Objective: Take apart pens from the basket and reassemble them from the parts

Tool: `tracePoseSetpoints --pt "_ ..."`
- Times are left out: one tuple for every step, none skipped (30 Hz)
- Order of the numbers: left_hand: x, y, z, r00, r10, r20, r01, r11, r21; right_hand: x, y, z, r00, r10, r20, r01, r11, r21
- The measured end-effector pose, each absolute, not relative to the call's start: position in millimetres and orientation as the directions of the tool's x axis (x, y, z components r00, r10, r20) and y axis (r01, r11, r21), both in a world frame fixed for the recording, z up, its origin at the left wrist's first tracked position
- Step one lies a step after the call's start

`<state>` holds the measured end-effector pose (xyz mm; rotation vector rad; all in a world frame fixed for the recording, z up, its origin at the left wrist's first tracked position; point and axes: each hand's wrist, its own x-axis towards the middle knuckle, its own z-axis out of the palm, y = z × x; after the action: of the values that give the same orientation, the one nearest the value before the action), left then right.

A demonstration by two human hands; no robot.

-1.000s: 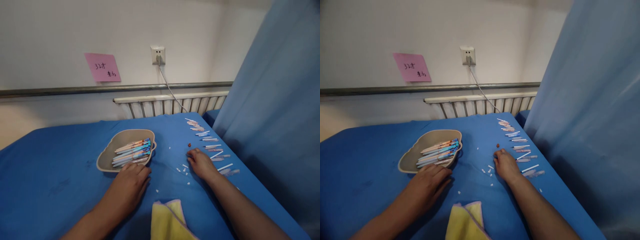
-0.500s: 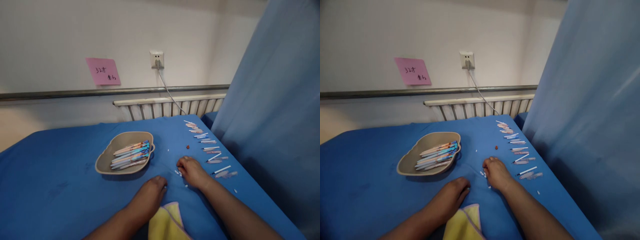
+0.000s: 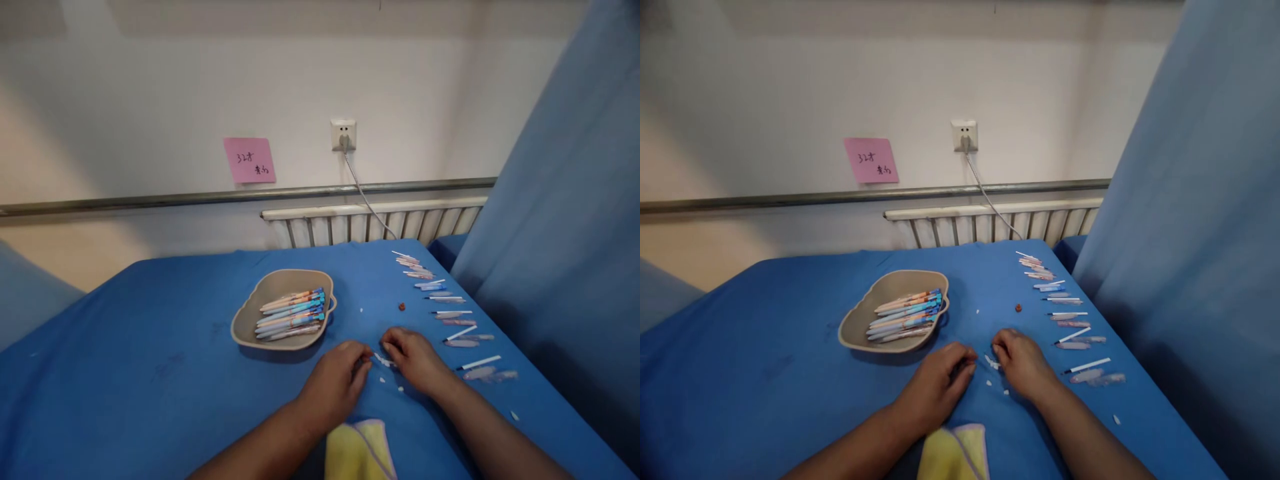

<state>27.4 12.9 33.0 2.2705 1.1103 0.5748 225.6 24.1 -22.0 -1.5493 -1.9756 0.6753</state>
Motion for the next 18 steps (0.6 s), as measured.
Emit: tracePoseSetpoints --pt "20 16 41 0.545 0.824 0.157 0.594 -0.511 0.621 226 24 -22 -0.194 0.975 0.105 0.705 0.213 -0.677" --pt "11 21 48 0.518 0.839 0.167 0.618 -0.502 0.605 226 24 -21 -0.191 0.976 0.104 0.704 0.209 -0.679" --pt "2 28 56 0.490 0.855 0.171 0.645 -0.487 0.589 227 23 -21 -0.187 0.977 0.100 0.703 0.204 -0.681" --pt "-8 34 62 0.474 0.865 0.162 0.666 -0.473 0.577 227 23 -21 -0.182 0.979 0.093 0.703 0.196 -0.683" --pt "-17 40 69 0.477 0.868 0.136 0.685 -0.465 0.561 227 22 -21 -0.178 0.980 0.086 0.704 0.188 -0.685" --pt "-27 45 75 0.478 0.871 0.111 0.701 -0.454 0.550 227 22 -20 -0.177 0.981 0.078 0.707 0.182 -0.684" --pt "-36 49 81 0.463 0.881 0.099 0.711 -0.436 0.552 227 22 -21 -0.179 0.981 0.071 0.710 0.179 -0.681" --pt "-45 51 86 0.449 0.890 0.084 0.721 -0.416 0.555 227 21 -21 -0.182 0.981 0.067 0.712 0.179 -0.679" --pt "-55 52 92 0.434 0.898 0.074 0.734 -0.400 0.549 227 21 -22 -0.187 0.980 0.064 0.714 0.180 -0.677" --pt "-64 52 97 0.424 0.903 0.068 0.752 -0.393 0.529 227 21 -23 -0.191 0.980 0.061 0.715 0.181 -0.676" --pt "-74 53 102 0.422 0.904 0.062 0.773 -0.395 0.496 227 21 -24 -0.193 0.980 0.056 0.715 0.179 -0.676" --pt "-85 53 106 0.431 0.901 0.052 0.793 -0.405 0.455 227 21 -25 -0.195 0.980 0.049 0.715 0.176 -0.677" --pt "-96 54 109 0.445 0.895 0.041 0.807 -0.420 0.416 228 20 -27 -0.199 0.979 0.043 0.714 0.175 -0.678" --pt "-107 55 111 0.464 0.886 0.025 0.815 -0.437 0.381 228 20 -28 -0.205 0.978 0.038 0.714 0.175 -0.678" --pt "-117 57 111 0.486 0.874 0.005 0.820 -0.458 0.344 228 20 -29 -0.210 0.977 0.035 0.714 0.177 -0.677" --pt "-126 58 110 0.515 0.857 -0.007 0.816 -0.488 0.310 228 20 -30 -0.214 0.976 0.032 0.714 0.179 -0.677" --pt "-132 59 106 0.553 0.833 -0.022 0.802 -0.525 0.285 229 20 -31 -0.217 0.976 0.028 0.714 0.178 -0.677" --pt "-135 58 102 0.585 0.811 -0.015 0.782 -0.560 0.274 229 19 -31 -0.219 0.975 0.023 0.714 0.176 -0.678"
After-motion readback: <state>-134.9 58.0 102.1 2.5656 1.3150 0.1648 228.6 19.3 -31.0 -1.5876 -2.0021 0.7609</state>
